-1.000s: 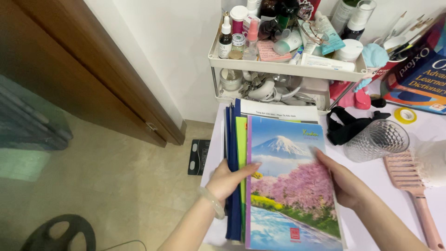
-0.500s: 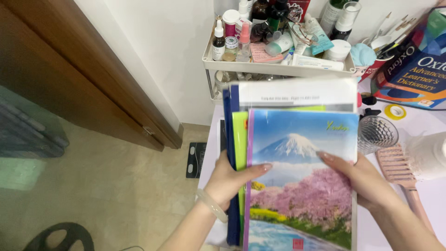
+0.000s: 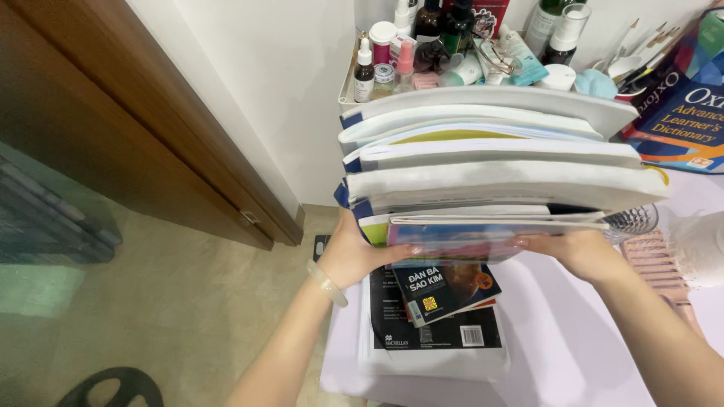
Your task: The person organizes a cluttered desk by coiling a charging cable, discarding a small bottle, and rearranging books and cosmetic items. They move books from a stack onto a shelf and reposition skincare products on a tiered organizer.
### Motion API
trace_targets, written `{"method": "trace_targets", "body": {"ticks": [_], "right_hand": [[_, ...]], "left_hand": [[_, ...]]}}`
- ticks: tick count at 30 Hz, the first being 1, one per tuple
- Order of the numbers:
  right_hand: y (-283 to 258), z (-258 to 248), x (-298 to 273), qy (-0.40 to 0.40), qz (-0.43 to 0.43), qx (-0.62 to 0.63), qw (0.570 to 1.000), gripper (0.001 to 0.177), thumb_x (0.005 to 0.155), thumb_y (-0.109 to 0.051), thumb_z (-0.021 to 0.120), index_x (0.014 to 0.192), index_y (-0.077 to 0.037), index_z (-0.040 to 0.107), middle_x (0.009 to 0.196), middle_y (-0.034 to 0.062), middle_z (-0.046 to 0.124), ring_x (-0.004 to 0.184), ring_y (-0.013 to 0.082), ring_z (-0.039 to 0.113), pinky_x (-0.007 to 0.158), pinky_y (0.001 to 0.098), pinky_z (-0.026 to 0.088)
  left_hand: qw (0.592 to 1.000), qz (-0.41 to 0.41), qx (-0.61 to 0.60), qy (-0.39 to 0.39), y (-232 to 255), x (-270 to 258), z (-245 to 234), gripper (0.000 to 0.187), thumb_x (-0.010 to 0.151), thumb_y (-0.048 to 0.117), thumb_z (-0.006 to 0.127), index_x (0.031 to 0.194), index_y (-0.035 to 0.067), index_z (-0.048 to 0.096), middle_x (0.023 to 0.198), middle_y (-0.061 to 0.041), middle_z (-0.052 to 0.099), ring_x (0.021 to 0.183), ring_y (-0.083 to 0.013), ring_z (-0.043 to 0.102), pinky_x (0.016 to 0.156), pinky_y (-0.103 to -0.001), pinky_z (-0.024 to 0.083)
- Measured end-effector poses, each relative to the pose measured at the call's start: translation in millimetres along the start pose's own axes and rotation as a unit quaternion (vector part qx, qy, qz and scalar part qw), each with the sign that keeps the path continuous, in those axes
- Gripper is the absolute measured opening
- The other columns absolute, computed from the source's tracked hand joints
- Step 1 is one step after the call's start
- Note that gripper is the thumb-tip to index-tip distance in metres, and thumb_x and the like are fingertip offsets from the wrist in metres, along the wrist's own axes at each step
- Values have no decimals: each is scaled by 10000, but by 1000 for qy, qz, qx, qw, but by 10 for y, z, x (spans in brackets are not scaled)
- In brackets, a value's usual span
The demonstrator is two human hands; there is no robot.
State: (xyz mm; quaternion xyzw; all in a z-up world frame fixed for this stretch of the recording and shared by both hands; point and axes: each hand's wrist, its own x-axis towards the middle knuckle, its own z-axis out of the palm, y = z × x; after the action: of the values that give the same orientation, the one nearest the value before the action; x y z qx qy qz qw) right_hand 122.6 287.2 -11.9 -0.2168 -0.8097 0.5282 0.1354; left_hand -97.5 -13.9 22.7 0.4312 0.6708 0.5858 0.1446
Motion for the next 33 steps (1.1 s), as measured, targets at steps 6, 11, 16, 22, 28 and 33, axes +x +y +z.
{"method": "trace_targets", "body": {"ticks": [6,11,16,22,28,33], "right_hand": [[165,-105,112,-104,-15,-107,989,321,754,-150,831,1059,-53,799,1056,80,803,946,190,705,850,348,563],[162,25,72,-134,43,-69,988,354,726,-178,879,1047,-33,839,1089,98,792,1009,214,755,900,349,582],[63,141,-41,-51,-7,-48,998,505,677,-172,897,1148,-53,760,1141,83,782,1035,211,712,905,356,561],[191,26,-183,1,2,-54,999,532,668,-113,860,1172,-33,711,1097,97,769,1006,202,704,869,374,578],[91,-524,-1029,61,6,-65,996,600,605,-77,783,1189,16,679,1071,125,776,993,213,710,895,383,552],[510,-983,-1799,44,213,-52,975,567,691,-251,807,1180,21,716,1089,155,775,1020,258,747,925,411,565]], "left_hand": [[993,-59,-61,-85,-43,58,-78,945,661,231,935,1420,20,413,1298,-98,650,1175,-183,623,1018,-330,523],[974,-41,118,-188,-25,49,-190,616,674,312,938,1195,79,708,1154,-57,741,1053,-171,672,939,-317,524],[986,-79,78,-127,-195,-16,-87,509,707,348,886,1115,77,747,1030,-76,795,948,-215,741,885,-335,585],[973,129,187,-28,-37,23,-31,686,595,337,936,1154,41,672,1106,-171,686,1016,-360,659,884,-443,527],[982,54,147,-103,423,-147,481,793,650,517,871,1251,57,635,1109,-177,682,1041,-387,660,889,-466,519],[978,-47,48,-197,495,-554,1278,789,741,560,818,1306,43,628,1150,-215,627,1038,-381,663,881,-455,548]]}}
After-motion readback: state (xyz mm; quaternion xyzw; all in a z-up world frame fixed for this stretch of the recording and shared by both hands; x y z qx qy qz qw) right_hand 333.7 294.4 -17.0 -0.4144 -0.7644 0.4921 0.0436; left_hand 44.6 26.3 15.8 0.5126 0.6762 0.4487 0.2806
